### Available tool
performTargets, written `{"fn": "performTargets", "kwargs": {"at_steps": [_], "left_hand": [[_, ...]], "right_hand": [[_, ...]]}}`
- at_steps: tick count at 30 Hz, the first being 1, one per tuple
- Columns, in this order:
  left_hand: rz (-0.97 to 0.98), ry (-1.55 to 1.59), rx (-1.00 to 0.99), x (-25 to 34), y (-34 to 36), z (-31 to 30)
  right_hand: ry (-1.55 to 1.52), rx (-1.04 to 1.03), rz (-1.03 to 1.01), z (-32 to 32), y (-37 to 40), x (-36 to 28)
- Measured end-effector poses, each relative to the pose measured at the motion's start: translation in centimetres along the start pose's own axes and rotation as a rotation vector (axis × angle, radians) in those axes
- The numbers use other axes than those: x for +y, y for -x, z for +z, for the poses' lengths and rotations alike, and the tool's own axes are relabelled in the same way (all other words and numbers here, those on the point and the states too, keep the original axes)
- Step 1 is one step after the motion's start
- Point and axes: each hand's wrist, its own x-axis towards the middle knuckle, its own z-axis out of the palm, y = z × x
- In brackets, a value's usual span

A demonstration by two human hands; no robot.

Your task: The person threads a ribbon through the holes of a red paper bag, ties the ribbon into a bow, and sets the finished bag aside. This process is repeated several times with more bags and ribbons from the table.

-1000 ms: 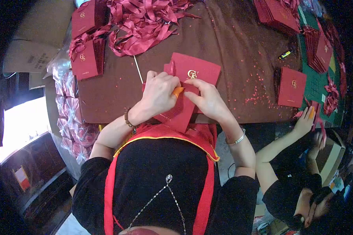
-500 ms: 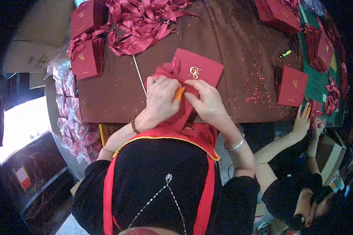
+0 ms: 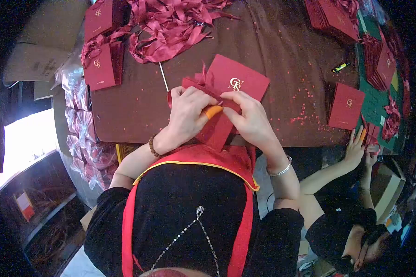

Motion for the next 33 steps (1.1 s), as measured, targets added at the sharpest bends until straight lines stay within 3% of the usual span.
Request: {"fn": "performTargets", "kwargs": {"at_steps": [2,4,7,9,13,20,22,29,33], "left_hand": [[0.003,0.016,0.029,-0.1,-0.1,0.0],[-0.002,-0.067,0.185,0.7,-0.5,-0.3],[0.019,-0.055,0.132,-0.2,-0.3,-0.1],[0.033,-0.006,0.119,-0.6,-0.5,-0.3],[0.022,-0.02,0.101,-0.9,-0.5,-0.5],[0.039,-0.037,0.086,-1.1,-0.2,0.4],[0.003,-0.018,0.042,-0.9,-0.1,0.2],[-0.099,0.144,-0.434,-3.1,-1.1,-1.2],[-0.209,0.304,-0.761,-2.9,-4.2,-2.9]], "right_hand": [[-0.027,0.011,-0.058,0.1,0.0,0.6],[-0.023,-0.001,-0.064,0.0,0.3,0.6],[-0.035,-0.03,-0.057,0.2,0.5,1.0],[-0.015,-0.016,-0.186,0.6,0.5,1.0],[-0.159,0.004,0.07,1.0,1.0,-0.2],[-0.074,0.089,0.006,1.5,1.5,0.2],[-0.011,0.012,0.138,1.2,1.5,-0.1],[0.017,0.004,-0.013,1.8,1.7,0.4],[0.024,-0.006,0.005,1.8,1.7,0.0]]}}
